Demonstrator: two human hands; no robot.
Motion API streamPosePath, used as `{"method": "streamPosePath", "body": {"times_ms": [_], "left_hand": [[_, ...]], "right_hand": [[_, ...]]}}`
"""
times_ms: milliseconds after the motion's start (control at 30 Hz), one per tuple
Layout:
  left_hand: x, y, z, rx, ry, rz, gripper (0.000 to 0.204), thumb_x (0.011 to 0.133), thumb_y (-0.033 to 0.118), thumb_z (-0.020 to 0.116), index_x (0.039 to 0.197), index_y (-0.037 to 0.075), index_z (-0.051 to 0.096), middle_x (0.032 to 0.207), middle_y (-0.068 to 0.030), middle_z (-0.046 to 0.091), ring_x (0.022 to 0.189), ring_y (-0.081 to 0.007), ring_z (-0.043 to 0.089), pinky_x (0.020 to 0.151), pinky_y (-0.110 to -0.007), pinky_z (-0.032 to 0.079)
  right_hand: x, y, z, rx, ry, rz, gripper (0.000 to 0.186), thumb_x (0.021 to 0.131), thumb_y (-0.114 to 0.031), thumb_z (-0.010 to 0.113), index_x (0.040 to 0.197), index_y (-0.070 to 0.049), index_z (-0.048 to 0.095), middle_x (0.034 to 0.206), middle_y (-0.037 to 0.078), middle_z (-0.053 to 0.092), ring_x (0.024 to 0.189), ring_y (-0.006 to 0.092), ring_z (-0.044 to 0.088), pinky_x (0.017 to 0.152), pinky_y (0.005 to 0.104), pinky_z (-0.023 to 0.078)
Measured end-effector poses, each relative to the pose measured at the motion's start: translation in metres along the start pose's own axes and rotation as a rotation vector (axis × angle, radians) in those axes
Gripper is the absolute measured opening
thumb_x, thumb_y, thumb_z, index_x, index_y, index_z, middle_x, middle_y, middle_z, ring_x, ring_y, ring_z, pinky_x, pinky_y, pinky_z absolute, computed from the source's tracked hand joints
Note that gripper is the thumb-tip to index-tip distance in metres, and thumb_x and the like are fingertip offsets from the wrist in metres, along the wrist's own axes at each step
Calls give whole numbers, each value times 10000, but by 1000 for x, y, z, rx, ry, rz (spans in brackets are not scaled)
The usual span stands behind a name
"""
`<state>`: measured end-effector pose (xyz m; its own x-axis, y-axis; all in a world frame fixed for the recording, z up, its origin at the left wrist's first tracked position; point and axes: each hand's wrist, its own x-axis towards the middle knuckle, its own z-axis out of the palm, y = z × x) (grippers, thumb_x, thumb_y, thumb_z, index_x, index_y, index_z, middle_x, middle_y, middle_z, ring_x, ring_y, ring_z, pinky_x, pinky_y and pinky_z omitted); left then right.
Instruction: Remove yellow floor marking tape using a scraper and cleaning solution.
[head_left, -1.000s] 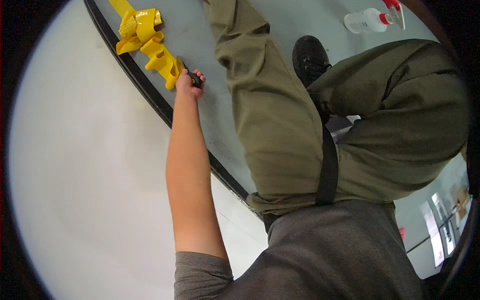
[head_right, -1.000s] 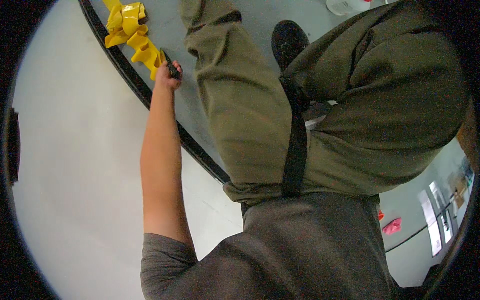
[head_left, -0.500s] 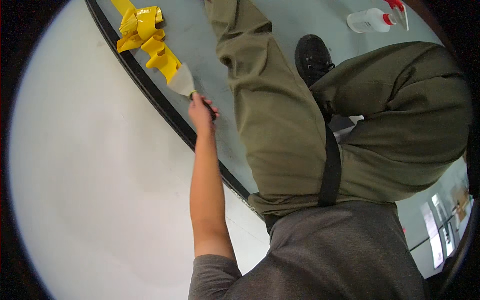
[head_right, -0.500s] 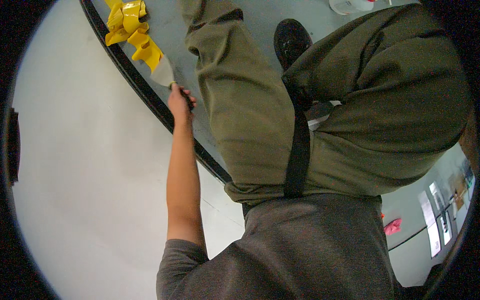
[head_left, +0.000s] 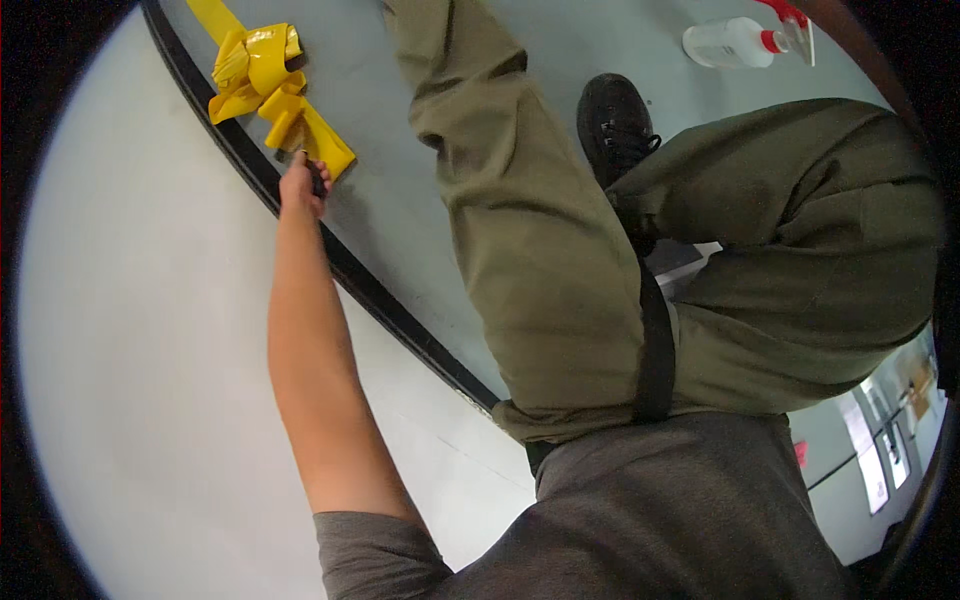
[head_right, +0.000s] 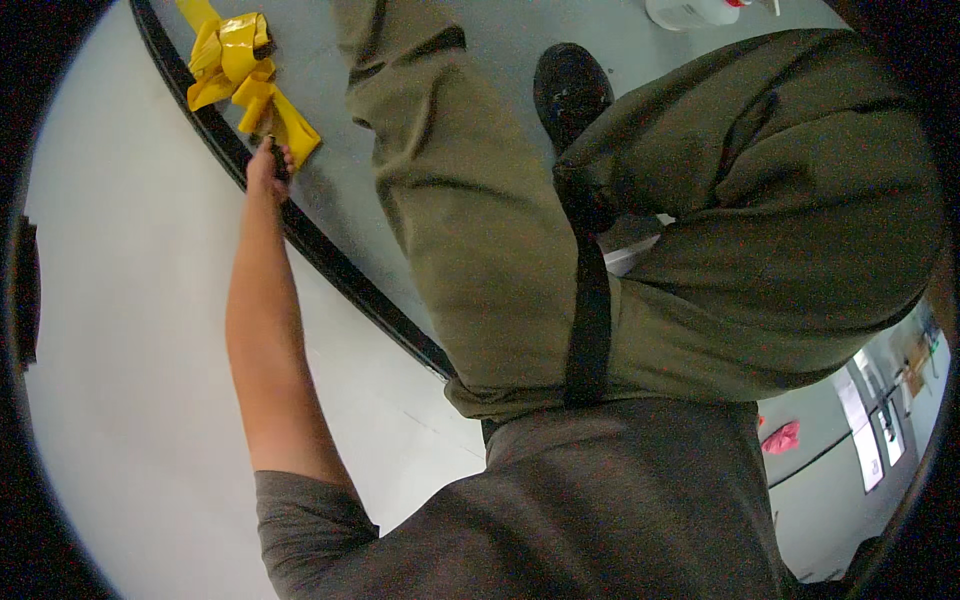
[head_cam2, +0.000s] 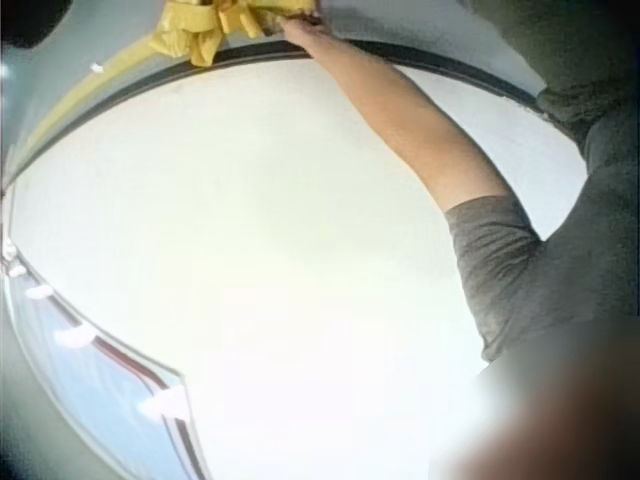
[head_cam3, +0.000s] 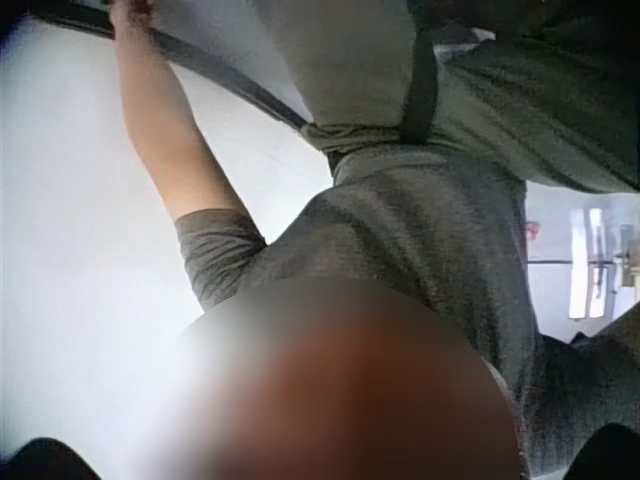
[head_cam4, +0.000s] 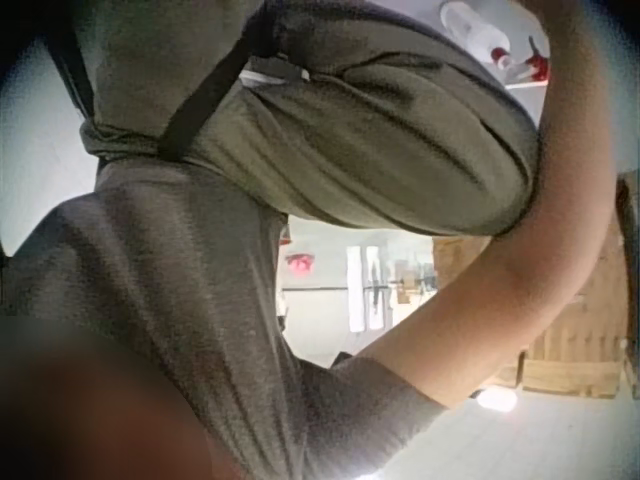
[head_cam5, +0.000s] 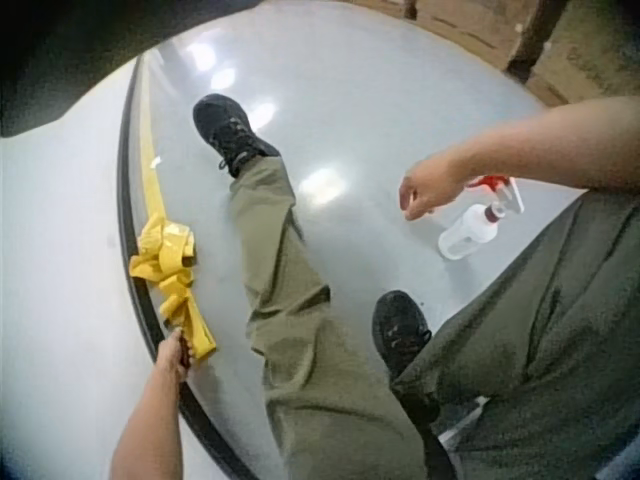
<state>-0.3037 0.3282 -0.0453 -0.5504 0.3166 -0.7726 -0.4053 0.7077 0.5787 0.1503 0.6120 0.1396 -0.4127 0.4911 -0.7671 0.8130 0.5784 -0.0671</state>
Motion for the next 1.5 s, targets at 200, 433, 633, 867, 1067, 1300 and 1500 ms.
{"method": "streamPosePath", "body": {"times_ms": [200,433,633,867,1067,1300,1500], "left_hand": [[16,60,-5,-75,12,217,313,939,340,429,892,31,443,731,-71,519,569,-170,499,450,-278,411],[-66,8,35,-78,20,350,326,930,362,412,870,50,484,671,-58,516,484,-188,506,421,-325,411],[-141,-132,36,-2,22,13,406,930,450,405,927,58,513,683,-51,520,444,-164,485,387,-305,391],[-146,-152,21,2,58,60,406,934,430,405,962,37,501,690,-51,510,440,-152,488,366,-287,387],[-105,-83,26,-68,66,109,389,936,418,406,964,42,499,698,-51,509,470,-155,495,386,-281,389],[-29,-68,10,-208,-34,-110,381,934,437,396,934,62,469,711,-55,516,519,-162,489,423,-282,394],[-1,-28,8,-186,-65,-123,392,950,441,367,889,64,454,687,-42,507,515,-163,476,428,-274,385]], "right_hand": [[3,-3,11,-31,-12,-108,453,873,-326,523,1191,-4,545,1110,174,609,997,284,586,877,391,435],[2,-5,-4,13,-19,-62,434,882,-307,515,1184,2,550,1094,173,616,992,274,589,880,386,434],[-1,-9,-10,-59,3,-66,429,868,-308,526,1178,-13,560,1088,170,619,979,272,595,877,383,438],[1,-6,-14,-39,26,-69,427,851,-322,538,1166,-36,575,1056,158,634,964,276,602,859,380,450],[0,1,-16,-53,34,-92,434,849,-332,537,1164,-36,575,1052,156,637,968,289,600,868,377,450],[10,-1,-6,-51,17,-107,454,860,-335,522,1184,-18,554,1137,184,594,1062,305,558,923,386,420],[-7,-9,-4,11,-17,-131,449,874,-335,519,1183,-11,552,1169,199,572,1094,326,537,943,402,405]]}}
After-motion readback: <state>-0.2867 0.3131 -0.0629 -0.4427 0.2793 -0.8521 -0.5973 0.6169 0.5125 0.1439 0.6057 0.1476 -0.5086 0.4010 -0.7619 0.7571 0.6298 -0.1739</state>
